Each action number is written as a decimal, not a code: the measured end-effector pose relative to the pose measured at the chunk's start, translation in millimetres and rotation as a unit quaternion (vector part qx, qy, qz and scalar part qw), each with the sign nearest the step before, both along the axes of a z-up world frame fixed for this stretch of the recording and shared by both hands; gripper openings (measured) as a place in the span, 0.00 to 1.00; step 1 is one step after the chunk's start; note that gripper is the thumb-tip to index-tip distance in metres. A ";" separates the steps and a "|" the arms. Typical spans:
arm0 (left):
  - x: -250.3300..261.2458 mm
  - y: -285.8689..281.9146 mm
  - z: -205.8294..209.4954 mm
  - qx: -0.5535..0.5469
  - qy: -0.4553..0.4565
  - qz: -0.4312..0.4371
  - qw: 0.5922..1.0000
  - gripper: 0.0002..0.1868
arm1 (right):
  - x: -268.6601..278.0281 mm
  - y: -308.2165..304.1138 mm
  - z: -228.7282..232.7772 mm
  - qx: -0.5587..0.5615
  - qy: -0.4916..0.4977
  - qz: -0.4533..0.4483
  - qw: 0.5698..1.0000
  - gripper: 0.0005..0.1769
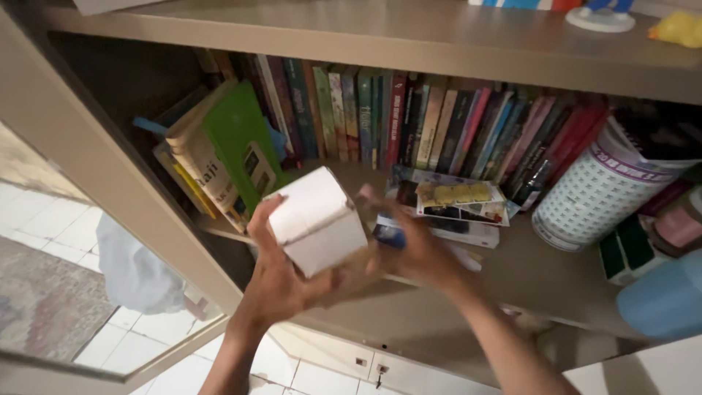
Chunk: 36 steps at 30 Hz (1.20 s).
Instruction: The person opens a cabinet, removes several books and a notebook, takes out a small box to check its contents, and then gathers and moves various small items including papers, a pump bottle, and a small jar.
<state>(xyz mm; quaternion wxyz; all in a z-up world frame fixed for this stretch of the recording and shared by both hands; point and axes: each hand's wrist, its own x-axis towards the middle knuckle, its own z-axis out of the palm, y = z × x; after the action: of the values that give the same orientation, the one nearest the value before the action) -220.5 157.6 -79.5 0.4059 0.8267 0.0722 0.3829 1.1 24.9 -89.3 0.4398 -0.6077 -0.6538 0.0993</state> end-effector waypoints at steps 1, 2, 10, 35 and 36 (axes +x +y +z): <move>8.9 6.0 1.4 0.006 -0.003 0.033 0.999 0.61 | 17.6 -5.3 4.9 -0.002 -0.008 -0.057 0.998 0.49; 17.2 11.1 1.6 0.007 -0.004 0.027 1.000 0.61 | 37.7 -12.1 10.1 -0.005 -0.016 -0.113 0.993 0.40; 54.7 50.0 -6.9 0.089 -0.036 0.131 0.987 0.58 | 126.3 -30.1 -20.5 -0.126 -0.332 -0.161 0.921 0.44; 188.5 -15.4 -28.8 -0.198 0.105 -0.009 0.975 0.27 | 150.4 -45.3 98.3 -0.394 -0.057 -0.371 0.839 0.41; 197.0 -16.4 -33.2 -0.197 0.103 -0.009 0.975 0.27 | 155.0 -45.2 95.2 -0.393 -0.058 -0.372 0.839 0.41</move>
<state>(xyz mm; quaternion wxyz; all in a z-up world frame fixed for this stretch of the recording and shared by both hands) -23.5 141.2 -112.7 0.5546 0.7662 0.1804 0.2698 156.0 -20.3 5.8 0.1292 -0.9316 -0.3087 0.1417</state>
